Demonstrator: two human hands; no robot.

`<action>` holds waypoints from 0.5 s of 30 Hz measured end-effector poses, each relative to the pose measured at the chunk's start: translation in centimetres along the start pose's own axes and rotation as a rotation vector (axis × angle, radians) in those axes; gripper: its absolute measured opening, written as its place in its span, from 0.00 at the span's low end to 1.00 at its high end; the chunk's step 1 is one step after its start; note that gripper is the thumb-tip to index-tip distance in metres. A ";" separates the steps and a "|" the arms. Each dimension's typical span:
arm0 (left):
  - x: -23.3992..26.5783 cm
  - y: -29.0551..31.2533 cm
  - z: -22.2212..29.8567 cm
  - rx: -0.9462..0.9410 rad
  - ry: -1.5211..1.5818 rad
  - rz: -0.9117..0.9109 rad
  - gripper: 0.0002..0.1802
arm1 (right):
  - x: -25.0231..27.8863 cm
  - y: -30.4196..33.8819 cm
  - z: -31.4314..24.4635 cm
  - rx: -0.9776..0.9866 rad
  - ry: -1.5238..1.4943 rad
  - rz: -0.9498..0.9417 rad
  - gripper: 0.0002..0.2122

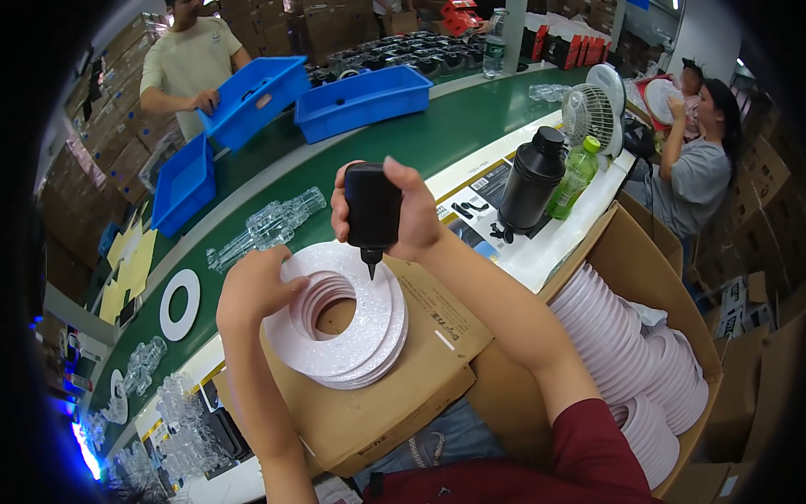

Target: Applying liquid from a squeeze bottle to the inner edge of white circular spools at a factory workstation.

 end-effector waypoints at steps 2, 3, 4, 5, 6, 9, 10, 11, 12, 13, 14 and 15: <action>0.0 0.1 -0.2 0.002 -0.007 0.006 0.26 | -0.5 -0.1 0.0 0.002 -0.042 -0.024 0.32; 0.0 0.2 -0.3 0.003 -0.006 0.003 0.26 | -0.6 -0.2 0.0 -0.009 -0.063 -0.035 0.31; -0.1 0.1 -0.2 0.000 -0.004 0.002 0.25 | -0.7 -0.2 -0.1 -0.018 -0.080 -0.045 0.30; -0.1 0.1 -0.2 -0.002 -0.006 0.004 0.25 | -0.7 -0.2 -0.1 -0.016 -0.078 -0.047 0.30; -0.1 0.1 -0.2 0.000 -0.013 0.009 0.25 | -0.2 -0.1 -0.2 -0.001 -0.005 0.027 0.28; -0.2 0.2 -0.4 0.006 -0.023 0.010 0.25 | -0.1 -0.2 -0.3 0.018 0.059 0.137 0.25; -0.2 0.2 -0.2 0.001 -0.022 0.015 0.25 | -0.1 -0.1 -0.5 0.025 0.060 0.174 0.24; -0.1 0.1 -0.1 0.000 -0.021 0.013 0.25 | 0.1 -0.1 -0.5 0.025 0.060 0.177 0.24; -0.2 0.1 0.0 0.002 -0.013 0.005 0.26 | 0.3 -0.1 -0.4 0.025 -0.016 0.143 0.24; -0.2 0.1 0.0 0.007 -0.007 -0.002 0.26 | 0.3 -0.2 -0.3 0.024 -0.092 0.107 0.25; -0.2 0.1 -0.1 0.008 -0.008 -0.003 0.26 | 0.2 -0.2 -0.3 0.023 -0.094 0.106 0.25; -0.2 0.2 -0.1 0.002 -0.013 0.008 0.26 | -0.2 -0.3 -0.4 0.028 -0.136 0.062 0.26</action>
Point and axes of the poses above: each hand's wrist, its own y-axis away from the middle knuckle, its own x-axis out of the back of the hand, z = x × y, the point moved 8 cm from there along -y, towards the middle knuckle, and after that the axes turned 13 degrees about -x, right-handed, at the moved point
